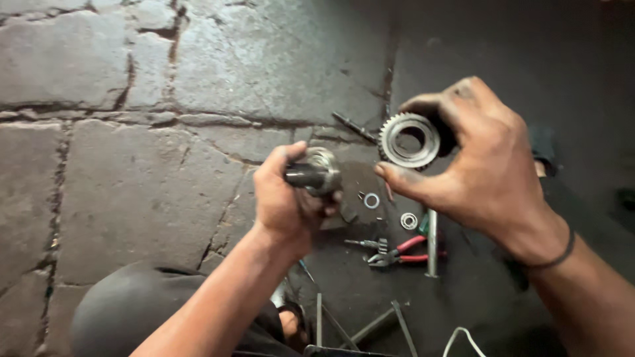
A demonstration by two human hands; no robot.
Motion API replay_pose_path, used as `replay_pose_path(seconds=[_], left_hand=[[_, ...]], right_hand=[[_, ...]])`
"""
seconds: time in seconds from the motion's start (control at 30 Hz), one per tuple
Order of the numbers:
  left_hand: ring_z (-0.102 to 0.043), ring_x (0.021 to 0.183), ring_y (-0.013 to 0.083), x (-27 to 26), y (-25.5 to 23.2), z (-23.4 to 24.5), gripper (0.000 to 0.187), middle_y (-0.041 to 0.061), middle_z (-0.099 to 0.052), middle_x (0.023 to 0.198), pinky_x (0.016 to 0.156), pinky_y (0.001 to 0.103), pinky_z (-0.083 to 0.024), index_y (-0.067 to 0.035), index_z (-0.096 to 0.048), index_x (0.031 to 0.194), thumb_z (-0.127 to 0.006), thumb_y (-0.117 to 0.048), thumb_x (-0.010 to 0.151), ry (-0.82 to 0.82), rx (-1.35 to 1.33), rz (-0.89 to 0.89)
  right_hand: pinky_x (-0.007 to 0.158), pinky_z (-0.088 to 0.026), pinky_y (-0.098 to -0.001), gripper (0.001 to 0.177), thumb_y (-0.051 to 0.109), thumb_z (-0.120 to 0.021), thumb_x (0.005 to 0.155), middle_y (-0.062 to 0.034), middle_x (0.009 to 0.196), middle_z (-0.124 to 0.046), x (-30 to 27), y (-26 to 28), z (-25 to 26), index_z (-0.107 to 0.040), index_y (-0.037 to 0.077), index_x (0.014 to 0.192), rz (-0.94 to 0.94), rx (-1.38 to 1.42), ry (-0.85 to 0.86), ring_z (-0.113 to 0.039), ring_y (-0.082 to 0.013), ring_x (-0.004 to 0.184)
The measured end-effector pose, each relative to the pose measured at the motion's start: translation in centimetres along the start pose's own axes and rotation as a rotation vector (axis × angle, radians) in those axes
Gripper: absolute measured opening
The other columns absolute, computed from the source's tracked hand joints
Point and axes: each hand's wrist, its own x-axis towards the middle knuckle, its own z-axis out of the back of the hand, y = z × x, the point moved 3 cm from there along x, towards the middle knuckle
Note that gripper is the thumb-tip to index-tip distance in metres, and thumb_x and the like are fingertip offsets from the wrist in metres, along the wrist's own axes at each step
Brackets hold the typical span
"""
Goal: The person disassembles a gear assembly on a metal stand using a hammer and pliers. They strike the parts with the hammer to loosen them, remove a gear and shaft by hand, and handle small circular components while another person assists by holding the assembly.
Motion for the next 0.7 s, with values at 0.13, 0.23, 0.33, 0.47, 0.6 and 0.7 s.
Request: replay_pose_path(seconds=[0.13, 0.23, 0.33, 0.47, 0.6, 0.7], left_hand=[[-0.06, 0.057, 0.0232, -0.1, -0.4, 0.3, 0.033, 0.006, -0.063, 0.066, 0.05, 0.037, -0.045, -0.011, -0.062, 0.084, -0.05, -0.041, 0.092, -0.058, -0.015, -0.028], [-0.061, 0.058, 0.023, -0.1, -0.7, 0.4, 0.034, 0.007, -0.064, 0.067, 0.051, 0.036, -0.045, -0.01, -0.063, 0.084, -0.049, -0.041, 0.092, -0.062, -0.009, -0.041], [-0.061, 0.059, 0.0227, -0.2, -1.2, 0.8, 0.035, 0.007, -0.063, 0.067, 0.052, 0.037, -0.045, -0.009, -0.063, 0.086, -0.05, -0.041, 0.093, -0.139, 0.022, -0.067], [-0.061, 0.059, 0.0227, -0.1, -1.4, 0.9, 0.039, 0.007, -0.063, 0.068, 0.05, 0.035, -0.045, -0.008, -0.063, 0.087, -0.048, -0.043, 0.095, -0.163, 0.032, -0.083], [-0.061, 0.057, 0.0236, -0.1, -1.1, 1.1, 0.043, 0.008, -0.063, 0.068, 0.048, 0.036, -0.045, -0.006, -0.063, 0.088, -0.045, -0.045, 0.097, -0.177, 0.049, -0.102], [-0.061, 0.056, 0.0235, -0.1, -1.0, 1.0, 0.046, 0.008, -0.063, 0.068, 0.048, 0.036, -0.045, -0.006, -0.062, 0.09, -0.043, -0.047, 0.097, -0.168, 0.045, -0.11]], right_hand=[[0.076, -0.056, -0.0357, 0.056, 0.035, -0.094, 0.071, -0.0114, 0.099, -0.065, -0.2, -0.3, 0.4, -0.073, 0.001, 0.111, 0.002, 0.019, -0.013, -0.068, -0.0238, 0.088], [0.076, -0.056, -0.0351, 0.057, 0.035, -0.095, 0.071, -0.0114, 0.1, -0.065, -0.3, -0.6, 0.7, -0.073, 0.001, 0.111, 0.001, 0.02, -0.024, -0.068, -0.0237, 0.089], [0.075, -0.056, -0.0347, 0.057, 0.035, -0.095, 0.072, -0.0116, 0.101, -0.065, -0.4, -0.8, 1.0, -0.073, 0.001, 0.112, -0.008, 0.014, -0.03, -0.068, -0.0234, 0.089], [0.074, -0.056, -0.0341, 0.055, 0.034, -0.094, 0.072, -0.0114, 0.1, -0.064, -0.7, -0.9, 1.2, -0.073, 0.001, 0.111, -0.027, 0.013, -0.028, -0.068, -0.0224, 0.086], [0.074, -0.056, -0.0346, 0.056, 0.035, -0.094, 0.072, -0.0114, 0.1, -0.065, -1.0, -0.9, 1.3, -0.073, 0.001, 0.111, -0.007, -0.002, -0.027, -0.068, -0.0227, 0.087], [0.074, -0.058, -0.0329, 0.056, 0.035, -0.093, 0.072, -0.0111, 0.1, -0.065, -1.0, -0.9, 1.2, -0.073, 0.0, 0.111, -0.025, 0.031, -0.019, -0.069, -0.0213, 0.087]])
